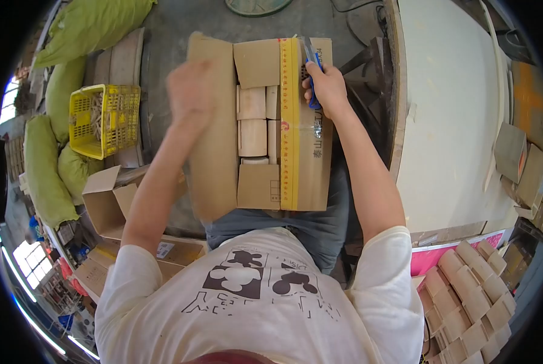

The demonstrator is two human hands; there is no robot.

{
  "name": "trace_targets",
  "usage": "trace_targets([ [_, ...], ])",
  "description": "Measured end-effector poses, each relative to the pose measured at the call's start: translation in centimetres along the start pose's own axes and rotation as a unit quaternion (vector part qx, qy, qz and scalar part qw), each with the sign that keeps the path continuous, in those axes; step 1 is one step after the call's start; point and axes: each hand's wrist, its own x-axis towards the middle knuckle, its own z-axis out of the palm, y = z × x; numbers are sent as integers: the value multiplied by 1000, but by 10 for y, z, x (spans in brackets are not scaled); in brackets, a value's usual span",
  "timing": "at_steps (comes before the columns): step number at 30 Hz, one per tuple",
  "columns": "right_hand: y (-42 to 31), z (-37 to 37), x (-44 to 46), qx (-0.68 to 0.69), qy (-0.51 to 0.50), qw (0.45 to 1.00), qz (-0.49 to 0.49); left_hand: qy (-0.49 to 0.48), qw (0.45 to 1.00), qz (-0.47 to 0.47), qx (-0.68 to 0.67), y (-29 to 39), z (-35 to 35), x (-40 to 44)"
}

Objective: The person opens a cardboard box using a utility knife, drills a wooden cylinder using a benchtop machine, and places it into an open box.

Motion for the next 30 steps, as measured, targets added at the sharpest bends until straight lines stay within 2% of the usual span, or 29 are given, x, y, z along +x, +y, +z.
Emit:
trace_targets([
  [1,-2,1,2,-13,-3,1000,-7,-68,997,41,-4,29,-9,13],
  [3,-7,2,7,-31,-7,999,-17,-51,995,26,-80,58,-19,30],
  [6,-11,-3,4,-61,-3,998,-26,-67,988,96,-100,96,4,52],
  [9,-12,-7,5,-105,3,992,-68,-202,968,110,-101,110,3,63],
  [12,-5,-21,25,-182,17,976,-121,-245,960,85,-103,121,3,64],
  [15,-40,-30,47,-344,25,916,-207,-258,961,-49,-83,156,-1,69],
  [17,-55,-39,69,-452,23,844,-288,-289,951,-53,-97,159,-6,69],
  [19,-77,-46,86,-535,-10,792,-294,-322,936,-65,-124,155,-7,77],
  [20,-83,-50,94,-573,-26,764,-294,-343,925,-75,-147,150,-3,83],
  [24,-96,-50,118,-621,-88,729,-273,-460,850,-60,-248,138,-23,113],
  [26,-111,-37,105,-645,-104,719,-236,-518,737,-127,-416,130,-30,115],
  [27,-112,-35,109,-642,-113,716,-251,-537,665,-160,-494,127,-31,112],
  [30,-110,-30,122,-637,-146,701,-285,-429,661,-264,-557,131,-16,90],
])
